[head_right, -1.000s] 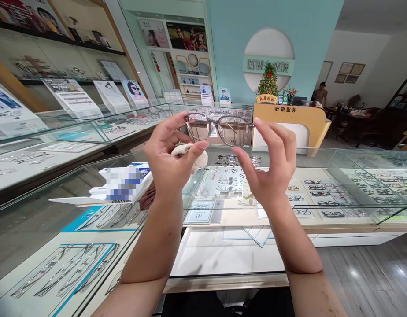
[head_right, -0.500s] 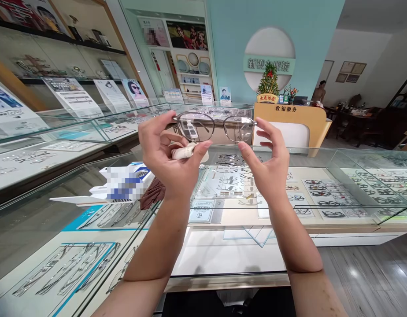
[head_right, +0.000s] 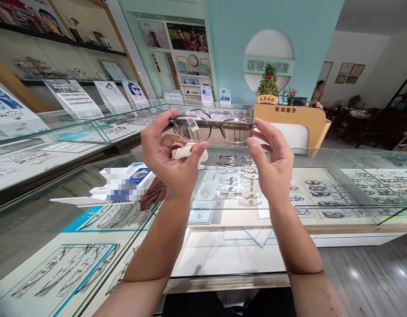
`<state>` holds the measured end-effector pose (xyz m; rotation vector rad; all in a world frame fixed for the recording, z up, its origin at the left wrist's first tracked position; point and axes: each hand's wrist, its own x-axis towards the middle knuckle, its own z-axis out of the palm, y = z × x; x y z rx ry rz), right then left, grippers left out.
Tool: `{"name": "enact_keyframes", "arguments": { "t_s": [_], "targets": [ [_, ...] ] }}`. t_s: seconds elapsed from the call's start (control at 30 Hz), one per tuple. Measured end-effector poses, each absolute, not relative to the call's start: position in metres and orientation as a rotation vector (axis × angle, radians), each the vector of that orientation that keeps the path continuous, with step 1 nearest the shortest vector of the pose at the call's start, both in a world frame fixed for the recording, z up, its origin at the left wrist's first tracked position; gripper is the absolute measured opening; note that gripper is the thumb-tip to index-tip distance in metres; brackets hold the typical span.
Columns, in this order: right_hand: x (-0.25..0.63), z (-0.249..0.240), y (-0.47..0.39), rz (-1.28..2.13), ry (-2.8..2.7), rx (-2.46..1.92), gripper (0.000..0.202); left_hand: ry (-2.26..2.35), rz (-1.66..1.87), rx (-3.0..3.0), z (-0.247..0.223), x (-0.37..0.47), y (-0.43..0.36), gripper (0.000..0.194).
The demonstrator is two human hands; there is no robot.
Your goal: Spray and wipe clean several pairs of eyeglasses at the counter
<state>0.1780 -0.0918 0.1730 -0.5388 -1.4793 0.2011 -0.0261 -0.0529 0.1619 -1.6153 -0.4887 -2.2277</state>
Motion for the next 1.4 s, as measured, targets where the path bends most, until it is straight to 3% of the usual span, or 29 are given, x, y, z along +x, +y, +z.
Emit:
{"name": "enact_keyframes", "arguments": {
  "t_s": [0.37, 0.77, 1.2, 1.4],
  "targets": [
    [0.176, 0.177, -0.097, 0.226, -1.386, -0.509, 0.027, -0.669, -2.376, -1.874, 0.156, -0.03, -0.059, 0.057],
    [0.181, 0.179, -0.096, 0.355, -1.387, -0.479, 0.021, -0.689, -2.207, -1.862, 0.155, -0.033, -0.053, 0.078],
    [0.18, 0.181, -0.091, 0.455, -1.321, -0.496, 0.022, -0.624, -2.38, -1.981, 0.156, -0.029, -0.057, 0.074],
    [0.182, 0.177, -0.084, 0.371, -1.416, -0.556, 0.027, -0.708, -2.522, -1.952, 0.161, -0.023, -0.07, 0.062]
  ]
}}
